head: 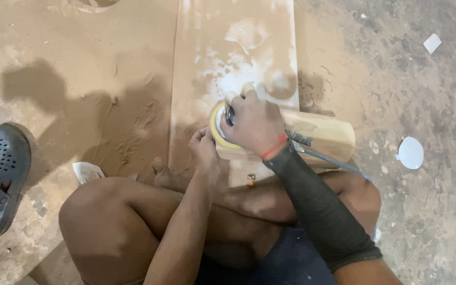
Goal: The person sits on the floor and uses a handheld orbital sander to smooth the surface of a rectangular wooden block. They hold the block steady with one hand while moving the sander across its top face.
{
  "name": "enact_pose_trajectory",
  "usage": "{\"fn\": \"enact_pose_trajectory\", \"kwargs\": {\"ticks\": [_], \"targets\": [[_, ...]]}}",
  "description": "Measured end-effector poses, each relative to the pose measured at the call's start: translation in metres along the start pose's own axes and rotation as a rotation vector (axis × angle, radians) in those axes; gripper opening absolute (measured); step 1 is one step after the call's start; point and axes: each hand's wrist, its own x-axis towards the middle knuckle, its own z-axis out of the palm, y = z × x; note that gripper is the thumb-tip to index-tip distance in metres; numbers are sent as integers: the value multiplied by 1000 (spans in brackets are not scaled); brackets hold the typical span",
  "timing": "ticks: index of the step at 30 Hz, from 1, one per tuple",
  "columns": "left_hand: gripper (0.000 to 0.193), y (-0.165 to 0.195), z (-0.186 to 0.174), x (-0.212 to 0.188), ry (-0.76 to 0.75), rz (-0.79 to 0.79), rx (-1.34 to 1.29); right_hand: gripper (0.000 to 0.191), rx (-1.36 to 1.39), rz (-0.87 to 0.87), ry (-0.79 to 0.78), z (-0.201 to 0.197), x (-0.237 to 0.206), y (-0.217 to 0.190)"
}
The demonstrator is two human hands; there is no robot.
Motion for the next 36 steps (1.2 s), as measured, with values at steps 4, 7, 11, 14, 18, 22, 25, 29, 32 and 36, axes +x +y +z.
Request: {"fn": "enact_pose_trajectory", "kwargs": {"ticks": [4,7,11,14,18,22,25,29,32,36], "targets": [[15,-6,2,5,39,1,10,30,-28,-22,89,6,24,11],[14,-8,4,5,46,11,-69,36,-31,66,-21,11,45,17],[10,-10,6,5,86,8,-123,37,35,103,-149,20,69,19],[11,-10,7,5,85,73,-120,38,92,123,-217,30,87,22],[11,-11,5,3,108,86,-72,46,113,192,-354,43,110,39],[12,-12,3,0,108,101,-52,52,130,255,-494,60,128,63],[11,-13,3,1,102,103,-66,54,104,293,-568,65,135,75],[12,-12,1,3,95,103,-68,53,104,233,-507,50,119,74],[11,-13,7,5,125,33,-89,49,151,215,-387,24,80,65],[9,-14,14,6,160,-15,-119,35,-93,-42,24,8,13,36]]}}
